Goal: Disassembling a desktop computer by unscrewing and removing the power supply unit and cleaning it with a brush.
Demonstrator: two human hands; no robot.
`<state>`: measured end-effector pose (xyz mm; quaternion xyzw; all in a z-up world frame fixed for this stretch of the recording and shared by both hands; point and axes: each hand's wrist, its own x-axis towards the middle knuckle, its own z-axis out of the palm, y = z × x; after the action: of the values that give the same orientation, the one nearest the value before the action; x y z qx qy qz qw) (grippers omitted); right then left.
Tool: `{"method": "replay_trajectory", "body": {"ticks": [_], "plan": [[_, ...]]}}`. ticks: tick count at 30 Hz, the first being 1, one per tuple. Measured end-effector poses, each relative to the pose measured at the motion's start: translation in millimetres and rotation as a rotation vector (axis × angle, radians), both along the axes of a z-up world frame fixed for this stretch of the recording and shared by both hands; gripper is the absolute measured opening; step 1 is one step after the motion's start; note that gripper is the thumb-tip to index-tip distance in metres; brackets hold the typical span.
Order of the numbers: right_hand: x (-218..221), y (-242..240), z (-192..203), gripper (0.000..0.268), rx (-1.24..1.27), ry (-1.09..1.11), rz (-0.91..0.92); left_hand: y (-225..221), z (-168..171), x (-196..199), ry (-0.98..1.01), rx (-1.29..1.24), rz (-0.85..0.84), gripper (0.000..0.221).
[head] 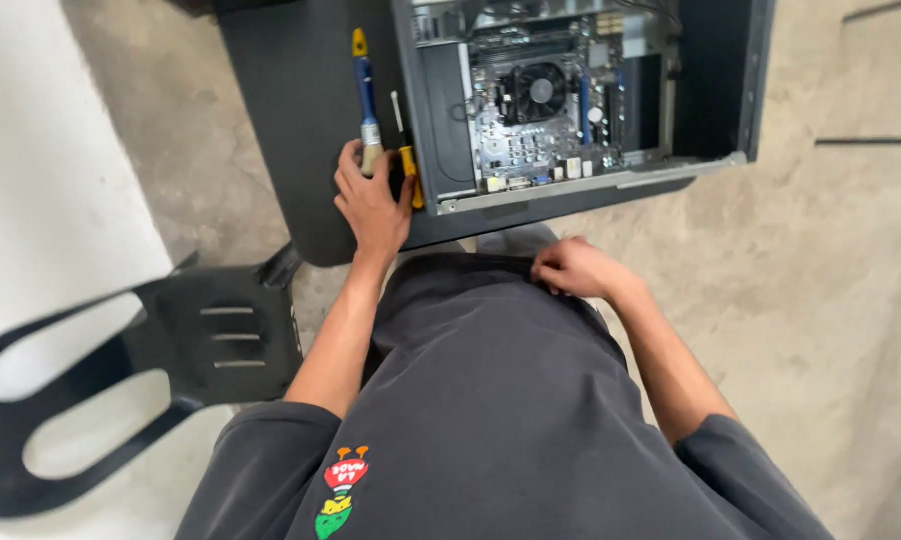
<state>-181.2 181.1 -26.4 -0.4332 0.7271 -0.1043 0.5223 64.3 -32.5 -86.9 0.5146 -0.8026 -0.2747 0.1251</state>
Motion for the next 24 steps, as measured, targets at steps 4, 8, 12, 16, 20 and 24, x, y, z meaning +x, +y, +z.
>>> {"method": "replay_trajectory", "body": {"ticks": [4, 8, 12, 16, 20, 24], "plan": [[-27, 72, -164, 0.032, 0.274, 0.260, 0.030, -13, -6, -8, -0.008, -0.032, -0.037, 0.030], [-12, 62, -155, 0.035, 0.621, 0.278, 0.069, -27, -25, -15, -0.037, -0.083, -0.024, 0.032], [-3, 57, -166, 0.026, 0.637, 0.231, 0.252, -36, -28, -20, -0.121, -0.103, -0.033, 0.032], [-5, 59, -184, 0.042, 0.688, 0.329, 0.238, -36, -29, -22, -0.196, -0.143, -0.028, 0.031], [-14, 74, -228, 0.032, 0.665, 0.360, 0.283, -34, -20, -14, -0.180, -0.044, -0.061, 0.034], [-31, 31, -171, 0.034, 0.638, 0.224, 0.409, -43, -26, -16, -0.087, 0.014, -0.043, 0.028]]}}
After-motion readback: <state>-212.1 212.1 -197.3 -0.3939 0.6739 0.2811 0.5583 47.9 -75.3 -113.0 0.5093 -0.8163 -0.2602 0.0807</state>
